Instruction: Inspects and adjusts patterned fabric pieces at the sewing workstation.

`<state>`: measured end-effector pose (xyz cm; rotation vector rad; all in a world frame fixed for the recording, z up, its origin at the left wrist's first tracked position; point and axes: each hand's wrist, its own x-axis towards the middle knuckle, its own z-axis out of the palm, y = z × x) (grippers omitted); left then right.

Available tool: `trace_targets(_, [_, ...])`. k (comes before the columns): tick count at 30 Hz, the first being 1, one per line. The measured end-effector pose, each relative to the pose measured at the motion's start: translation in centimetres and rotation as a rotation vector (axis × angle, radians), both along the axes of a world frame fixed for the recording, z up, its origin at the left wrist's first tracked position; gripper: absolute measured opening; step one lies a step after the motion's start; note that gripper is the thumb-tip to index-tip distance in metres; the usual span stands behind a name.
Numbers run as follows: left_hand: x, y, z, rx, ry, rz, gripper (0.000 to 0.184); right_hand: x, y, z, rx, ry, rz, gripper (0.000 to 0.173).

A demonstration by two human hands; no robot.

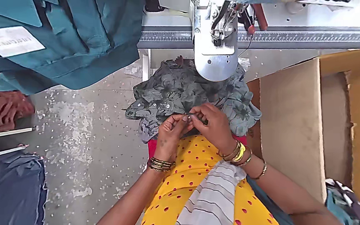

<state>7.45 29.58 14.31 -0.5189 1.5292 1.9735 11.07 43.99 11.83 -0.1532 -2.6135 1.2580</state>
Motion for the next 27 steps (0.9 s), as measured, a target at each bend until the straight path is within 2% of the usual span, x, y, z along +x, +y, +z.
trace_targets(5, [0.9,0.6,-0.5,-0.087,0.145,0.036,0.007,0.1,0.3,0.5,-0.175,-0.147,-0.028,0.014])
trace_targets(11, [0.9,0.9,-0.6,-0.083,0.099,0.026,0.011,0.4,0.9,0.0,0.032,0.021,0.11,0.012])
trace_targets(14, [0.7,0.8,-0.3,-0.076,0.038,-0.014,0.012,0.2,1.1,0.0,0.046,0.006,0.173,0.011])
trace_targets(16, [0.5,0.4,0.0,-0.154,0.072,-0.103,0.011,0.1,1.1,0.0,0.044,0.019,0.181,0.01])
trace_targets(18, [0.4,-0.5,-0.4,-0.398,0.367,-0.292,0.013,0.0,1.0,-0.1,0.045,0.046,0.162,0.009])
trace_targets(20, [0.2,-1.6,-1.5,-0.723,0.886,-0.408,0.025,0.0,1.1,-0.1,0.071,0.069,0.154,0.008])
trace_targets(22, [-1.2,-2.4,-1.6,-0.828,1.213,-0.539,0.025,-0.1,1.2,0.0,0.111,0.108,0.165,0.008])
trace_targets(24, [-2.1,-2.6,-1.7,-0.818,1.331,-0.649,0.021,0.1,1.2,0.0,0.136,0.136,0.18,0.008])
trace_targets(27, [-2.8,-2.6,-1.9,-0.802,1.422,-0.665,0.019,0.3,1.5,0.0,0.11,0.134,0.149,0.008])
